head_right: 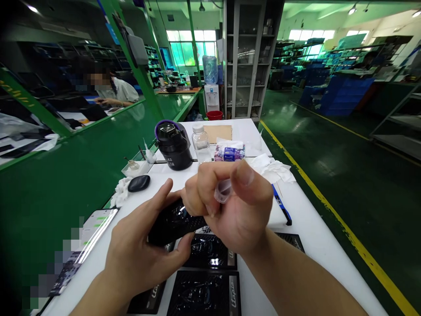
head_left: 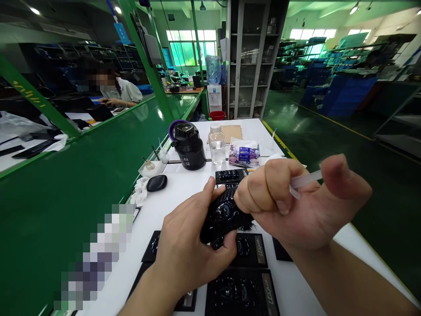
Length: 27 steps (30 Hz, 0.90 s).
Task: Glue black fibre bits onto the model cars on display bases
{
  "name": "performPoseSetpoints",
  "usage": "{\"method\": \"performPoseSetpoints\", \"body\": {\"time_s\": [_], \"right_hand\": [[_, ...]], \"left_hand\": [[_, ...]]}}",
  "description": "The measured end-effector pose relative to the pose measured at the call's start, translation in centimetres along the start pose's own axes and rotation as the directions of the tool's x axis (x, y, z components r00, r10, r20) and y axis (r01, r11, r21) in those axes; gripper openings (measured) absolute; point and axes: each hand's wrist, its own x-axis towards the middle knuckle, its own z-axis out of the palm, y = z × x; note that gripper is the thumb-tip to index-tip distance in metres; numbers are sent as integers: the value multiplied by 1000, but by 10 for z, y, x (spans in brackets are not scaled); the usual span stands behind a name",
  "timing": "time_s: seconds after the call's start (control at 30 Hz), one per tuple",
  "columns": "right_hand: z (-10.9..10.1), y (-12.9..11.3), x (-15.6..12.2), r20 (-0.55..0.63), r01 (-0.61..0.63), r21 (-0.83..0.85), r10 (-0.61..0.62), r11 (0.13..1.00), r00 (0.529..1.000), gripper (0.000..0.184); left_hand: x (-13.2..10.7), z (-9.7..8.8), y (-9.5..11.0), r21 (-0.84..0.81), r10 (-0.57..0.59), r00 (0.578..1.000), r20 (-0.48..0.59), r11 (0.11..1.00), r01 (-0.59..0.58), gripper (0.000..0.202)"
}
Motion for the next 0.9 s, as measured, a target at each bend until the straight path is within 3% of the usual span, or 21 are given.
{"method": "performPoseSetpoints", "body": {"time_s": [0.53, 0.8, 0.9], "right_hand": [[-3, 3, 4, 38, 4, 55, -6, 998, 999, 61], [-8, 3, 2, 91, 32, 12, -33, 999, 995, 59], [-4, 5, 1, 126, 94, -99, -82, 991, 989, 57]], "left_hand": [[-1, 1, -1, 21, -2, 1000, 10, 1000, 2, 84], [0, 0, 0, 33, -9, 1000, 10, 999, 8, 87], [-3, 2, -3, 5, -54, 998, 44, 999, 54, 93]]}}
